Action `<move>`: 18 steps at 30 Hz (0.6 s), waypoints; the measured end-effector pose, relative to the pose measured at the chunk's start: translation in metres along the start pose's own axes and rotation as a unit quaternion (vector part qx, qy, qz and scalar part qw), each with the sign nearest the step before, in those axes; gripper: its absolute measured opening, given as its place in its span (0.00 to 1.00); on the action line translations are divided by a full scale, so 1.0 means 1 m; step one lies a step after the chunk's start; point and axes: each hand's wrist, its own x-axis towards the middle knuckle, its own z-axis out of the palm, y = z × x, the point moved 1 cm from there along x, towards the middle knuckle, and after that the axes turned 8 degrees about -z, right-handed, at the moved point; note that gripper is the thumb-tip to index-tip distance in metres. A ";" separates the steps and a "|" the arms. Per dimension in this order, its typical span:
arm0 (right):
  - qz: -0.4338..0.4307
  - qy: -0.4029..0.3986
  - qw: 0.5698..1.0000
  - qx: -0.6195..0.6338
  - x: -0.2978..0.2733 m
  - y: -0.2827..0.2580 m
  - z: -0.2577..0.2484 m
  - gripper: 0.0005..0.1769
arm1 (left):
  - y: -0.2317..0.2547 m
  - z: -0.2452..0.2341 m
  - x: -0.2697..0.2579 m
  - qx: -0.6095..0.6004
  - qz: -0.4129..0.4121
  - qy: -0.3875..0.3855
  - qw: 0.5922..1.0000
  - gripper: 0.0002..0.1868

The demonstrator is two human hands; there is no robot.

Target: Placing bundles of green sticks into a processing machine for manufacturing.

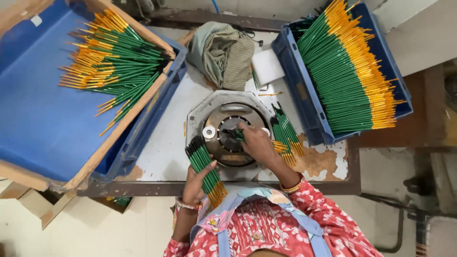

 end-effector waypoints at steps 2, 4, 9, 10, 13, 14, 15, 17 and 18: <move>0.025 -0.032 0.999 -0.015 0.005 -0.003 0.003 0.28 | -0.004 -0.005 0.002 -0.021 -0.011 -0.001 1.000 0.16; 0.048 -0.059 0.997 -0.033 0.008 0.002 0.005 0.25 | -0.004 -0.005 0.004 -0.040 -0.018 -0.006 0.999 0.15; 0.049 -0.021 0.996 -0.076 0.000 -0.007 0.011 0.25 | -0.002 -0.005 -0.005 -0.003 0.003 -0.057 0.998 0.14; 0.045 -0.020 0.996 -0.077 -0.003 -0.005 0.015 0.25 | -0.001 -0.004 -0.006 -0.004 0.008 -0.057 0.998 0.14; 0.015 0.064 0.996 -0.052 -0.007 -0.006 0.018 0.26 | 0.003 -0.004 -0.006 -0.013 -0.008 -0.051 0.999 0.15; 0.023 0.056 0.998 -0.029 0.000 -0.008 0.012 0.28 | 0.005 -0.003 -0.002 -0.012 -0.010 -0.051 0.999 0.15; 0.031 0.047 0.998 -0.006 0.006 -0.009 0.006 0.29 | 0.007 -0.002 0.002 -0.011 -0.012 -0.050 0.999 0.15; 0.052 0.039 0.998 -0.013 0.011 0.000 0.013 0.29 | 0.012 0.004 0.002 0.004 -0.009 -0.044 0.999 0.14; 0.076 0.032 0.996 -0.019 0.005 0.000 0.020 0.30 | 0.010 0.003 -0.005 0.022 -0.007 -0.038 0.999 0.14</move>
